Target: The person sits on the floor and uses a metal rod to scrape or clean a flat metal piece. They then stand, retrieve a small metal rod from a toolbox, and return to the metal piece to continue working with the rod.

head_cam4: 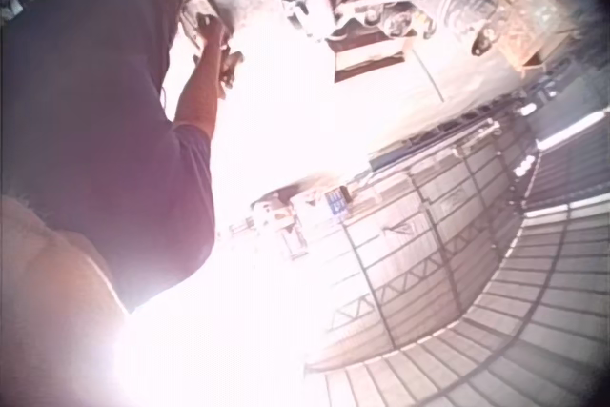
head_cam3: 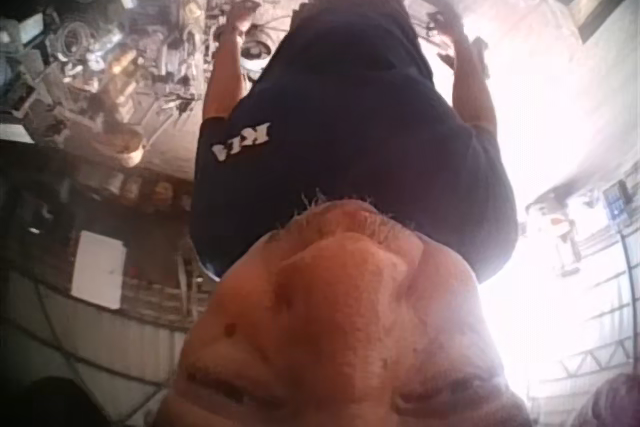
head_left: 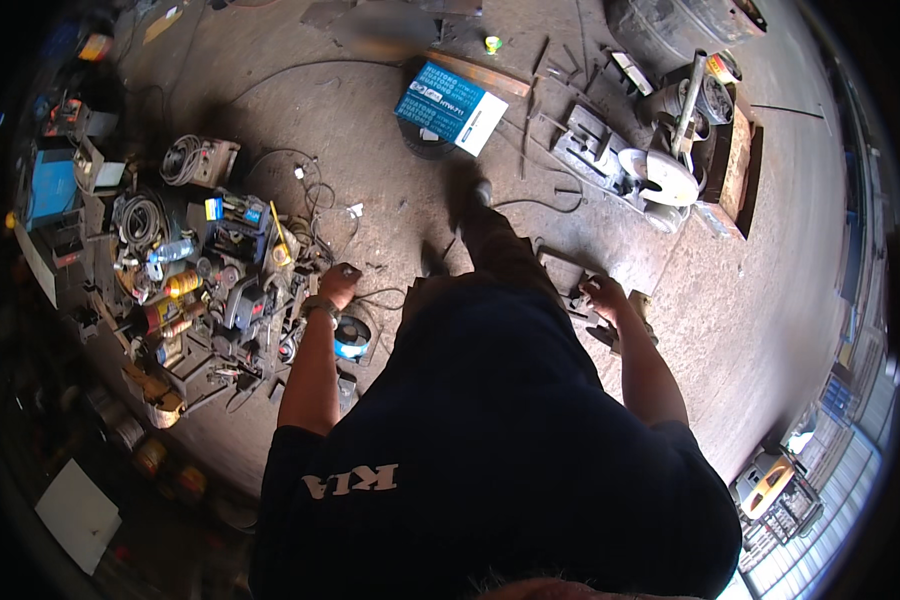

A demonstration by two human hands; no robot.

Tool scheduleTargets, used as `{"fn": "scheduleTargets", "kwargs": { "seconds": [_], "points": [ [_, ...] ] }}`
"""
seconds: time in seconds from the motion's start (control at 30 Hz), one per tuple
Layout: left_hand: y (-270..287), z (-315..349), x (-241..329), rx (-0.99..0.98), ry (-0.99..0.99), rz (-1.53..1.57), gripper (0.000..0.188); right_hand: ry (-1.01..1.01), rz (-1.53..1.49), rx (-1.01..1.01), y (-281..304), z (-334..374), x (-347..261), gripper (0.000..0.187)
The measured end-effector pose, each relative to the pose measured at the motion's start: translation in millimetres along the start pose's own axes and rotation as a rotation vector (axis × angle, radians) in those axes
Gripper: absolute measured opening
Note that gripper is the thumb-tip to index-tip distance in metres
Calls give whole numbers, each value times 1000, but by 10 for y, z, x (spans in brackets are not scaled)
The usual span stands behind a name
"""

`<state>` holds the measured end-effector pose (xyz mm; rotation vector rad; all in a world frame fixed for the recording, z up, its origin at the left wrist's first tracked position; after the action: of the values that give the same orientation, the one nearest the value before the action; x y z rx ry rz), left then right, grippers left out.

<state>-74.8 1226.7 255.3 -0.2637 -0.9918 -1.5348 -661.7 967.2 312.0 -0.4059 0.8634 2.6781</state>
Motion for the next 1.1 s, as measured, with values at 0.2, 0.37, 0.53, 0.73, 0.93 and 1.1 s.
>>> {"fn": "scheduleTargets", "kwargs": {
  "seconds": [0.2,0.37,0.53,0.73,0.93,1.1],
  "points": [
    [-343,-583,975,-204,116,-199,62,-50,-75,-136,221,-1227,-399,30],
    [160,-1081,1551,-147,189,-207,56,228,497,-44,1093,-1960,-1798,35],
    [671,-1670,2134,-182,164,-85,39,264,419,111,2190,-2727,-2990,37],
    [1131,-2567,2529,-388,-9,-2,37,222,282,26,2443,-3209,-4000,43],
    [1803,-3598,3106,-637,-114,42,40,-5,522,23,1986,-2703,-4484,48],
    [2170,-4098,3117,-709,-175,-64,47,-165,468,217,1986,-2497,-4772,39]
  ]
}}
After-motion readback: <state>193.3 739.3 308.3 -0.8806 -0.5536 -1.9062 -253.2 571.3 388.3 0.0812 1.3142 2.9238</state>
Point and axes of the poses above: each hand's wrist, its own z-axis away from the middle knuckle, its own y-axis out of the back of the hand, x = y × z, the point moved 7 cm from there along -z, towards the middle knuckle, and after that the axes turned 10 degrees about z, right-handed, at the moved point
